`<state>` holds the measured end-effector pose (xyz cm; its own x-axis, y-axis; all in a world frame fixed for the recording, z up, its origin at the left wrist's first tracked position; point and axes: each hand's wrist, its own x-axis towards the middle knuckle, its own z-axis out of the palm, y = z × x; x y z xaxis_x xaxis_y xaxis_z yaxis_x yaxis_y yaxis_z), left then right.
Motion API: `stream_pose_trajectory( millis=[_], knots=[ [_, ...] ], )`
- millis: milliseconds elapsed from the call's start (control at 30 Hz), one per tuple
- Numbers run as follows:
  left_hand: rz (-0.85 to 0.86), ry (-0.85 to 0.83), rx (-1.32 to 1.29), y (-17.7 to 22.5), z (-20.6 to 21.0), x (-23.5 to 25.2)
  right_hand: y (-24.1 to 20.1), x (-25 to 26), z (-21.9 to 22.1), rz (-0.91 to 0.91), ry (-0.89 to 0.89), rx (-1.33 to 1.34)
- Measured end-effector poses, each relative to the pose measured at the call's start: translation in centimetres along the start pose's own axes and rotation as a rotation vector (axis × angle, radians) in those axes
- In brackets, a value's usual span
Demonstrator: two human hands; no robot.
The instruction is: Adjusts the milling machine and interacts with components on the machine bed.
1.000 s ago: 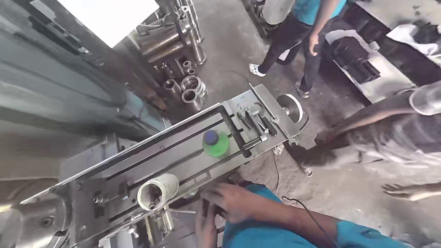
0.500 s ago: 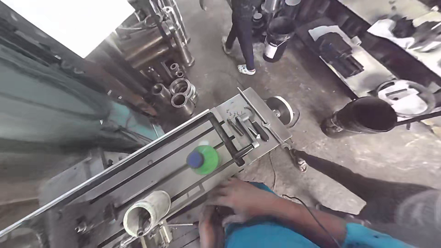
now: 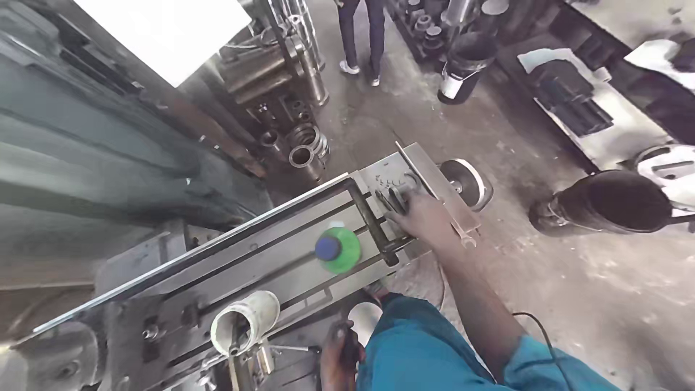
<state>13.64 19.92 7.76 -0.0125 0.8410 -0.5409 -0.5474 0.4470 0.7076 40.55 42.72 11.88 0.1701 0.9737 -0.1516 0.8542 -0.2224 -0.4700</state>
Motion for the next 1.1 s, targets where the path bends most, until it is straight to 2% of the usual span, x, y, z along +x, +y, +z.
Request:
stream_pose_trajectory(
  millis=[167,367,467,700,833,967,1100],
  knots=[
    [0.054,0.013,-0.052,-0.9,-1.5,-1.3,-1.1,0.9,3.2,0.054,0.076,-0.013],
    [0.080,0.090,-0.026,-2.0,-2.6,-2.9,-1.6,-0.1,2.5,0.082,0.016,-0.062],
    [0.102,0.163,-0.006,-1.8,-2.9,-3.4,-2.6,0.3,2.7,0.028,0.008,-0.087],
    [0.137,0.186,-0.053,-1.2,-3.1,-3.9,-1.9,1.2,2.9,-0.015,0.039,-0.172],
    [0.142,0.217,-0.030,-0.6,-2.9,-3.9,-1.3,0.5,2.8,-0.107,0.077,-0.145],
    [0.144,0.249,-0.047,-0.4,-3.1,-3.9,-1.3,0.1,1.5,-0.121,0.014,-0.223],
    [0.193,0.292,0.091,0.3,-3.0,-3.3,0.5,0.1,1.3,-0.189,0.028,-0.109]
  ],
)
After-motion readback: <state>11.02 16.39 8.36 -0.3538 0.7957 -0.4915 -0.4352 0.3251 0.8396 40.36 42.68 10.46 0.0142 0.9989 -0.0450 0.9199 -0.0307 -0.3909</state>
